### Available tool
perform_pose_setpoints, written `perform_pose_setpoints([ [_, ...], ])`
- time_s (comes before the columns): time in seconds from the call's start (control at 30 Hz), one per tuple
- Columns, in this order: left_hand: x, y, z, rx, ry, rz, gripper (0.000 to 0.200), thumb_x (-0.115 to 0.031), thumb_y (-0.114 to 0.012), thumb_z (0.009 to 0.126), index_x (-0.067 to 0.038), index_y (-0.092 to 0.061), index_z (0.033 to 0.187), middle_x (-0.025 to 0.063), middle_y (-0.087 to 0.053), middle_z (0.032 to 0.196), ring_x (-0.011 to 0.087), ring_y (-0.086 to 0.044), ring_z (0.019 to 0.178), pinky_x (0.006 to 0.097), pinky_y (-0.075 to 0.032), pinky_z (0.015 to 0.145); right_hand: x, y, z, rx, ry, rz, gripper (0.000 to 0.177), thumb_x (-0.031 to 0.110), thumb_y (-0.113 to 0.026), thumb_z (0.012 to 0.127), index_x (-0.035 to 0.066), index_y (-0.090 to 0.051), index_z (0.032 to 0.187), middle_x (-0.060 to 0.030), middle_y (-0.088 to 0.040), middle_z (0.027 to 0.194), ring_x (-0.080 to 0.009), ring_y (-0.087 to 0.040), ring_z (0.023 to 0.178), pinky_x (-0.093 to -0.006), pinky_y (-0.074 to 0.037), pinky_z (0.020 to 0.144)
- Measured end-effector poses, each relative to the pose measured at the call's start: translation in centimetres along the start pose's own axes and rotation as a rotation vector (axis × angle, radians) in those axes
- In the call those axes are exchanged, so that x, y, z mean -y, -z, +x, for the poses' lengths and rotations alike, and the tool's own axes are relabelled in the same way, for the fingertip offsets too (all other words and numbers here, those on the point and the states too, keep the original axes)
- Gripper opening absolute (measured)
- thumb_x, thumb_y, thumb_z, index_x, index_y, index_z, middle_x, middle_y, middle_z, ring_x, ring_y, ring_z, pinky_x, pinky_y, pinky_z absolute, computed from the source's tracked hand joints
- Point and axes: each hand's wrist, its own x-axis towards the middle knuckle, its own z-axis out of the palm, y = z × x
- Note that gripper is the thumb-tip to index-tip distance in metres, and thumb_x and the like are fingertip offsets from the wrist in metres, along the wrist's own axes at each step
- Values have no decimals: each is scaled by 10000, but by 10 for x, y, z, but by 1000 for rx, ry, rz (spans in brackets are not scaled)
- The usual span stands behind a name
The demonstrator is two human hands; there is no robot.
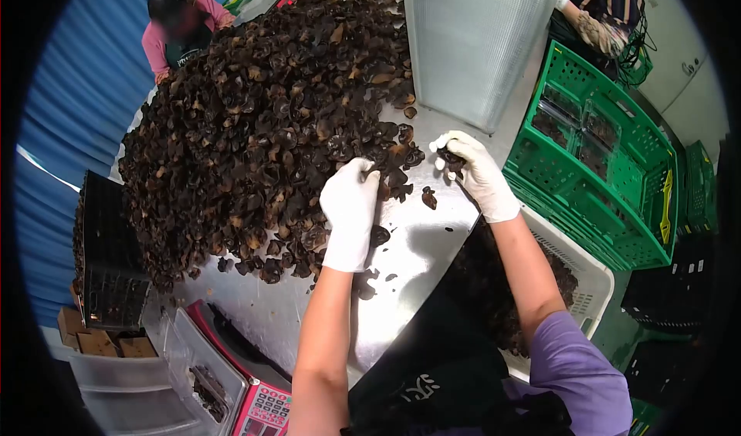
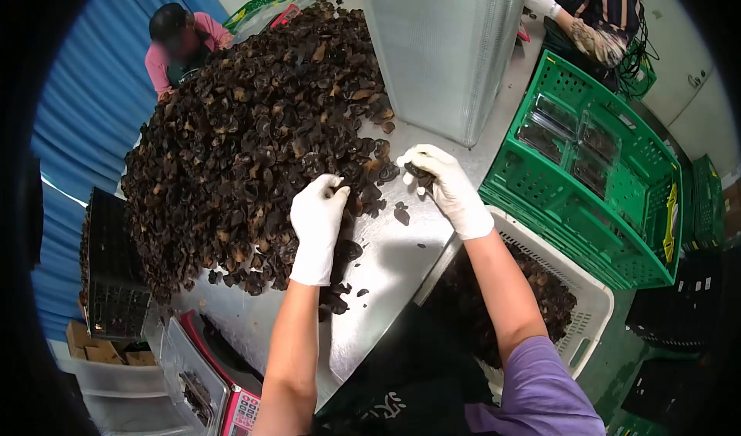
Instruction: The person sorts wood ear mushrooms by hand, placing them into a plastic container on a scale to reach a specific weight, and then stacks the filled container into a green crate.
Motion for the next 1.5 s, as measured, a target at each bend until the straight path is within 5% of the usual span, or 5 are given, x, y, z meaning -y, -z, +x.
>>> perform_pose_setpoints([
  [0.47,45,79,-30,0,900,-1751,264,-289,-617,885,-35,-621,959,132,-660,906,223,-629,772,267,-501,566,-17,-27,18,-140,89,-1452,308,277,-703,772,34,-647,951,-146,-684,844,-274,-659,774,-357,-501,694],
  [0.7,47,22,37,28,121,-140,278,-153,-673,820,-59,-668,1082,115,-692,916,224,-666,820,344,-507,711,-10,11,-24,56,17,174,317,173,-571,889,-7,-556,1149,-111,-646,951,-129,-616,680,-194,-458,491],
  [0.87,23,24,50,103,96,244,272,-243,-696,793,-102,-684,1026,164,-666,992,316,-651,838,383,-501,719,2,7,-29,-7,39,271,243,138,-637,856,16,-594,1063,-86,-647,878,-124,-594,648,-211,-464,527],
  [1.13,42,38,13,-87,114,-80,194,-142,-668,807,-45,-679,975,126,-681,916,245,-648,792,300,-488,756,-20,-30,-39,-74,129,-1533,376,385,-743,706,81,-648,906,-141,-667,788,-307,-647,739,-376,-491,669],
  [1.5,27,12,40,2,-147,293,211,-199,-725,750,-106,-668,931,92,-653,849,275,-646,820,374,-504,710,-9,-38,-68,-89,-132,-201,135,133,-576,889,18,-624,943,-43,-618,754,-98,-531,571,-223,-411,489],
])
